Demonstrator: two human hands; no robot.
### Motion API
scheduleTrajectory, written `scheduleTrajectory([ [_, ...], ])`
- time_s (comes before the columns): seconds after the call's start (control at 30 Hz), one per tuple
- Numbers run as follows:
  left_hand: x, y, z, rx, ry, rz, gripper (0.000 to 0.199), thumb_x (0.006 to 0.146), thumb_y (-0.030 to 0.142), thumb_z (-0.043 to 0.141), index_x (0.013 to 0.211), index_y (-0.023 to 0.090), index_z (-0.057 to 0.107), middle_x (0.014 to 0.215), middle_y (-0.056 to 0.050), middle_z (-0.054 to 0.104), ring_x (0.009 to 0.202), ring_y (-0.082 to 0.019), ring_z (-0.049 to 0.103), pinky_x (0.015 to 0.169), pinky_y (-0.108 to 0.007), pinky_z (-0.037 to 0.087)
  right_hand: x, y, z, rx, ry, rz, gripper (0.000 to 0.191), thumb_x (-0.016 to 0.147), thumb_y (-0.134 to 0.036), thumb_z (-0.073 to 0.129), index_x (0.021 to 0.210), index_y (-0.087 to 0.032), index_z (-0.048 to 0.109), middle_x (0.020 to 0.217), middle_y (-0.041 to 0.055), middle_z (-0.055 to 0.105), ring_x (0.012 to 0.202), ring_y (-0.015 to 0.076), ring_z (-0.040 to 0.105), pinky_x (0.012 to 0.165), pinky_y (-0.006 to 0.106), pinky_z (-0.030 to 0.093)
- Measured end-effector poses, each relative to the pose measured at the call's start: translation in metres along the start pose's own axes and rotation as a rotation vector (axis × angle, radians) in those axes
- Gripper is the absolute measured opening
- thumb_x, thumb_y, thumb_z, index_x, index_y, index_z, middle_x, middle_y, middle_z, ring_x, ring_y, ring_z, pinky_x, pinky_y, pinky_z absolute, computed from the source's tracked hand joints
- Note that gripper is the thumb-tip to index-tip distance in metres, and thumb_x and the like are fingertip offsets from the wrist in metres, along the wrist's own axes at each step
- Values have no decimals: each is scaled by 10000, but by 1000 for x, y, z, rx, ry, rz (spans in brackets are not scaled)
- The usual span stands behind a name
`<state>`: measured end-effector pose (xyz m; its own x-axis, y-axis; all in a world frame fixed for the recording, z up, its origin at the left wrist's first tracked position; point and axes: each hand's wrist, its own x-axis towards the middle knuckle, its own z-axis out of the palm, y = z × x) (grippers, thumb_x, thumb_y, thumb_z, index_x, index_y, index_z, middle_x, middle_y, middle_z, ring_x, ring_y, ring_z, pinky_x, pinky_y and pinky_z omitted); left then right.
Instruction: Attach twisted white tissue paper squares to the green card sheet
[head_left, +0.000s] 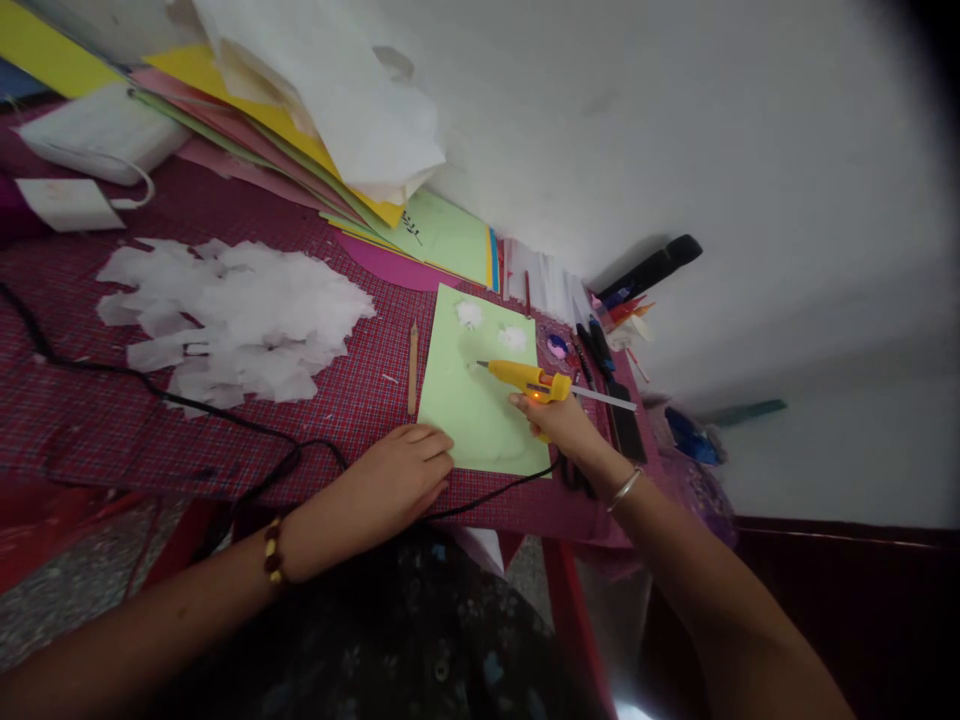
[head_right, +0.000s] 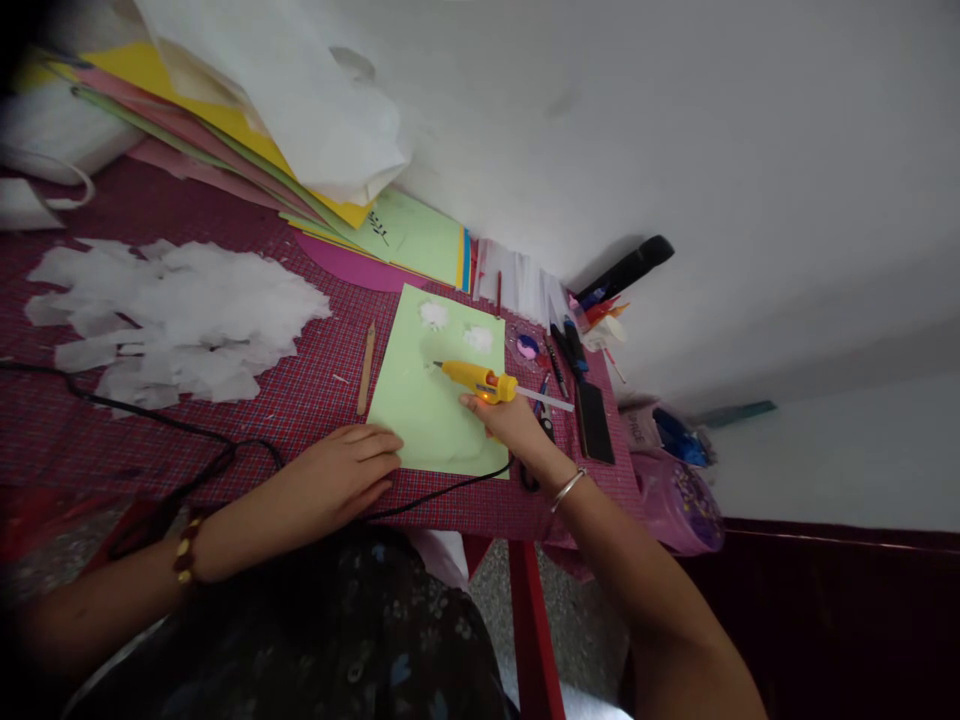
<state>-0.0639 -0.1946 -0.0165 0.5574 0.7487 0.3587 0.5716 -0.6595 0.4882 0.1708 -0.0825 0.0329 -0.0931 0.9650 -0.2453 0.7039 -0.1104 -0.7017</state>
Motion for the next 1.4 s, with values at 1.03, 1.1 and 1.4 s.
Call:
scheduleTrajectory([
  [1.03, 0, -2, 3, -16, 24, 21, 183, 926, 196, 453, 939, 167, 633, 1036, -74, 630, 1032, -196, 547, 924, -376, 443, -4, -5, 0, 26, 27, 25, 281, 698, -423, 694, 743, -198, 532, 483, -58, 458, 388, 83, 384, 380, 234, 319],
  [1.1, 0, -2, 3, -18, 41, 30, 187, 928, 199, 449, 931, 167, 633, 1029, -75, 632, 1029, -192, 550, 929, -374, 440, -4, -5, -1, 58, -6, 9, 294, 686, -432, 696, 757, -195, 537, 491, -60, 458, 400, 80, 388, 382, 228, 316],
  [1.4, 1, 0, -1, -6, -9, 7, 180, 925, 194, 455, 930, 168, 633, 1033, -76, 631, 1040, -205, 544, 911, -382, 449, -3, -1, -3, 35, -31, 12, 307, 671, -444, 701, 716, -204, 513, 486, -62, 451, 384, 71, 371, 372, 229, 311],
])
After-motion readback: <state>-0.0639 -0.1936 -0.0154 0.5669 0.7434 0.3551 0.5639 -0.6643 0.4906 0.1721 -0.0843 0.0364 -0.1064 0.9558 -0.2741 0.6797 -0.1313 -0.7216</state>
